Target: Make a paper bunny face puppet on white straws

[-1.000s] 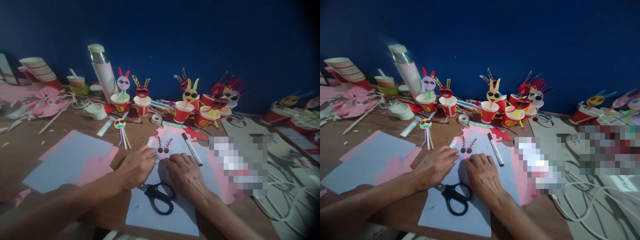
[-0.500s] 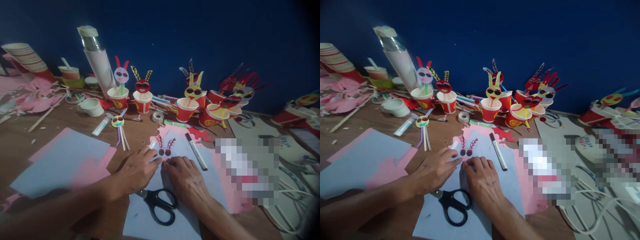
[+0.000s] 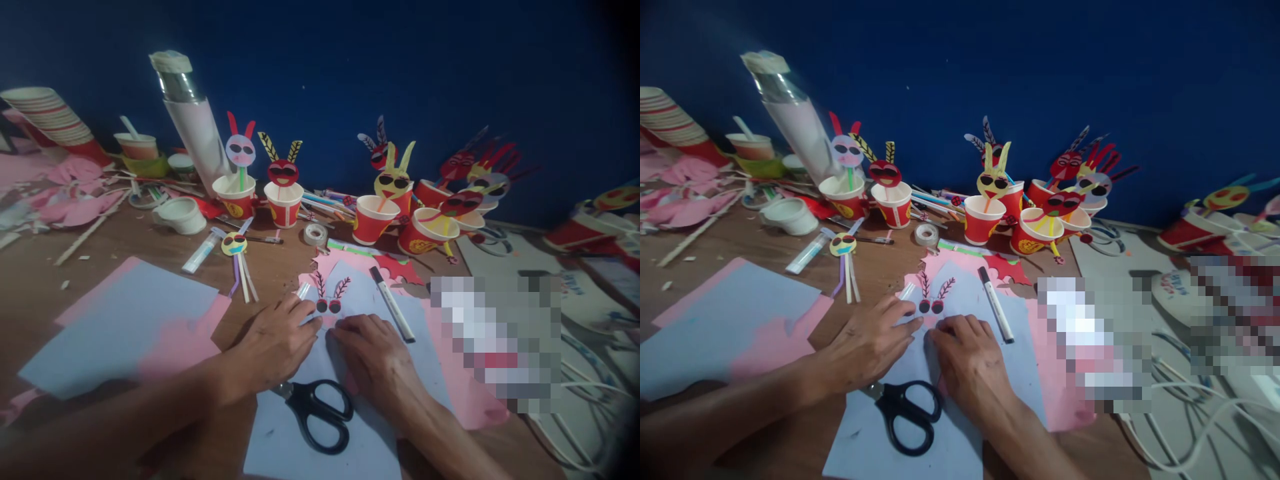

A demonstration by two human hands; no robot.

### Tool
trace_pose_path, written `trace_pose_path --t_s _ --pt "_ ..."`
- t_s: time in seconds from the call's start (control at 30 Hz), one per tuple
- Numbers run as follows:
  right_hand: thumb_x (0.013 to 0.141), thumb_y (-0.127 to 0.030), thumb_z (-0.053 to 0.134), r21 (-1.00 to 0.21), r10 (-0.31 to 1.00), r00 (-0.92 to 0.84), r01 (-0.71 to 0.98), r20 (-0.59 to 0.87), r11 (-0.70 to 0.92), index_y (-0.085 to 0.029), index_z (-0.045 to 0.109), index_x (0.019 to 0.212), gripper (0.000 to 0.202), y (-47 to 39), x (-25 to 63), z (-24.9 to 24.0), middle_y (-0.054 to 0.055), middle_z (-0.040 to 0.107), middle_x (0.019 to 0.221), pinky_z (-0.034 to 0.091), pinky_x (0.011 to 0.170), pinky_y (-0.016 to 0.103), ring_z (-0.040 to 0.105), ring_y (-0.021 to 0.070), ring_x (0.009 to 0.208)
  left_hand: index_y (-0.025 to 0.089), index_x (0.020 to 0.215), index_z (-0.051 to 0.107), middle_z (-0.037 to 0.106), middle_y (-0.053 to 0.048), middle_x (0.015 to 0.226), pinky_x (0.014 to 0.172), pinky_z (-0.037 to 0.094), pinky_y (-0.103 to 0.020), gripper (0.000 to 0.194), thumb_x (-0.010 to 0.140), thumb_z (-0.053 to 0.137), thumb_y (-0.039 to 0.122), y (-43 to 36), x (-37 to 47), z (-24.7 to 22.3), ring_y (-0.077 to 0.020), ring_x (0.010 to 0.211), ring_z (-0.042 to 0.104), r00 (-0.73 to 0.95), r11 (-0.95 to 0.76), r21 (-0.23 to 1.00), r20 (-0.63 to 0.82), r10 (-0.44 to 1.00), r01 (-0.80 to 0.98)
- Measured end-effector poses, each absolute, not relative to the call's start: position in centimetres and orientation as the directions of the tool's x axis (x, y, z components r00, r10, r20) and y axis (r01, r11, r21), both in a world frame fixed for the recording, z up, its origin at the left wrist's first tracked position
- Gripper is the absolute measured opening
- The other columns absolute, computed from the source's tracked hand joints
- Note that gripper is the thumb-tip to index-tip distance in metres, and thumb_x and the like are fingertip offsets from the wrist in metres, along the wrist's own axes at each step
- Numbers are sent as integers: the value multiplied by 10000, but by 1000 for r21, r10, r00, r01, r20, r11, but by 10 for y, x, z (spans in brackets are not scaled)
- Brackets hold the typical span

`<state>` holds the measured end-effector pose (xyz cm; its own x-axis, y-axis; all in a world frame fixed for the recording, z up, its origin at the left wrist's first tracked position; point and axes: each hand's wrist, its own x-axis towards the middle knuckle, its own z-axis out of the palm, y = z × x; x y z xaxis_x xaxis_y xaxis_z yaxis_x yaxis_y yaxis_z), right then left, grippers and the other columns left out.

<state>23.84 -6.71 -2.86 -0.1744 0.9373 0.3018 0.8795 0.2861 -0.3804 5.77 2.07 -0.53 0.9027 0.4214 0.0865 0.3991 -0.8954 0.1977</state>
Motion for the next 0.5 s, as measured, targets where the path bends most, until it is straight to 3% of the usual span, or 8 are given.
trace_pose_path --t_s 0.13,0.37,0.5 --pt "876 -135 394 -408 942 -136 875 308 260 -183 628 1052 297 -68 242 -28 79 595 903 377 690 321 503 189 797 157 1096 544 533 -99 1013 797 457 -395 277 886 367 192 21 57 -6 -234 961 468 901 -896 204 106 422 395" --pt "749 -56 481 -155 961 -132 973 244 173 -213 597 1128 426 -68 237 -29 70 584 866 316 616 319 471 205 731 165 1102 547 530 -101 1041 802 472 -405 282 878 376 186 21 55 -11 -251 1028 455 892 -897 197 151 426 395" --pt "703 -29 493 -97 958 -149 979 244 177 -188 599 1114 454 -67 234 -28 78 585 854 297 621 326 465 216 743 171 1102 545 522 -94 1053 832 456 -420 279 876 383 199 20 56 -16 -254 1036 442 880 -895 197 188 435 400"
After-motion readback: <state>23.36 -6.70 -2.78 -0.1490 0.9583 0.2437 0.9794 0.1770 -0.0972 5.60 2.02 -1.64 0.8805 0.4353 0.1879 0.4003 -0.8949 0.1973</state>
